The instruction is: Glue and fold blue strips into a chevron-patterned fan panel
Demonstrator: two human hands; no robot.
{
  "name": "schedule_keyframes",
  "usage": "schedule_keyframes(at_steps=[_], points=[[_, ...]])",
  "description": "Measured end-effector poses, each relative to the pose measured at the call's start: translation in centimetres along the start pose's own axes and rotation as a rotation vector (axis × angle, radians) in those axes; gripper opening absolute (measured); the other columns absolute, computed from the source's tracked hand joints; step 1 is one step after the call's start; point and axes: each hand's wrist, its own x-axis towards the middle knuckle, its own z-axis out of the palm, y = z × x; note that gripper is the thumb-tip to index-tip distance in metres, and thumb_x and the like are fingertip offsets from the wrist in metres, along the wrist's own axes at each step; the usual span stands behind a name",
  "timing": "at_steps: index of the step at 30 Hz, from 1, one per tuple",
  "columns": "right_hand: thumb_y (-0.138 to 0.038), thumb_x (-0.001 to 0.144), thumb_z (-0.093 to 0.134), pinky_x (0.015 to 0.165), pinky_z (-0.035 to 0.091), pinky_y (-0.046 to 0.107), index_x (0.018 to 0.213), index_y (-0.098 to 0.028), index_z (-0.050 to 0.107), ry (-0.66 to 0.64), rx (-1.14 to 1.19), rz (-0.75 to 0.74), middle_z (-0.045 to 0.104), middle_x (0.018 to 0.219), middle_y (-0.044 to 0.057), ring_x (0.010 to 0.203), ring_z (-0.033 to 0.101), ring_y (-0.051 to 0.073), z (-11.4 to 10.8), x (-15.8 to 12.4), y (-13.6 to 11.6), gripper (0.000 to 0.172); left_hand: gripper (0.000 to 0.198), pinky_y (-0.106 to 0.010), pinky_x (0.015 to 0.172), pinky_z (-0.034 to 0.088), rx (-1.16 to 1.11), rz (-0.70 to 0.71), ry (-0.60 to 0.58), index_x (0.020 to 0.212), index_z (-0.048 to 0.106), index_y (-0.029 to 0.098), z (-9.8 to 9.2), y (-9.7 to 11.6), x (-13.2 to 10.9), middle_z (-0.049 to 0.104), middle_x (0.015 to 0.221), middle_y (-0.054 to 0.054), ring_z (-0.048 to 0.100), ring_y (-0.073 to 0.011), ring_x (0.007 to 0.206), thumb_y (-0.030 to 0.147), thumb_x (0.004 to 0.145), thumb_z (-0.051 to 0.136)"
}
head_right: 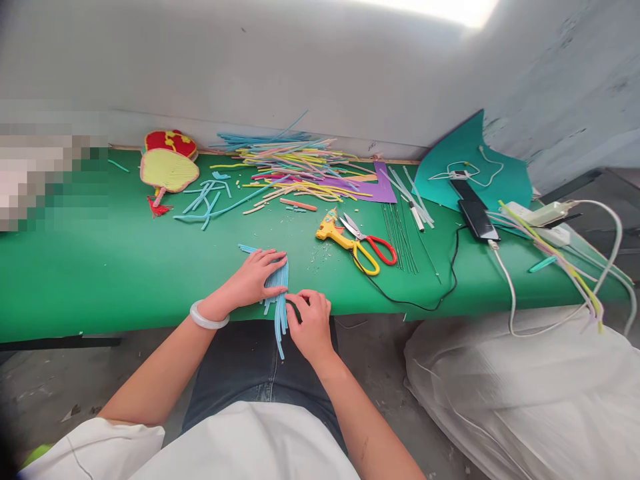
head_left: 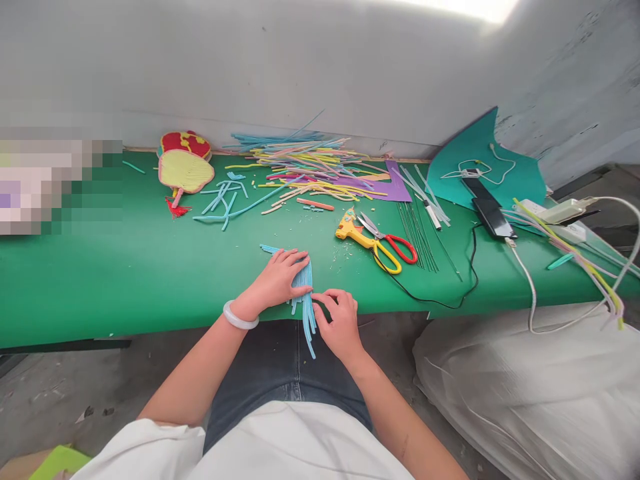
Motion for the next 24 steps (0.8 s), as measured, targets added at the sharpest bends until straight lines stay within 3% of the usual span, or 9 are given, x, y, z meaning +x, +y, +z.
schedule_keyframes(at_steps=[24], points=[[-0.025,0.095,0.059,0.090,0.039,0.038,0.108,-0.027,0.071,0.000,0.009,0.002,0.062,0.103,0.005,0.101,0.056,0.022,-0.01,-0.02,0.01,0.018,0.067,-0.056,0.123,0.023,-0.034,0.001,0.021,0.147,0.048,0.022,0.24,-0.14,-0.03,0.046,0.155,-0.011,0.036,-0.0334,0.146,0.052,0.089,0.063]])
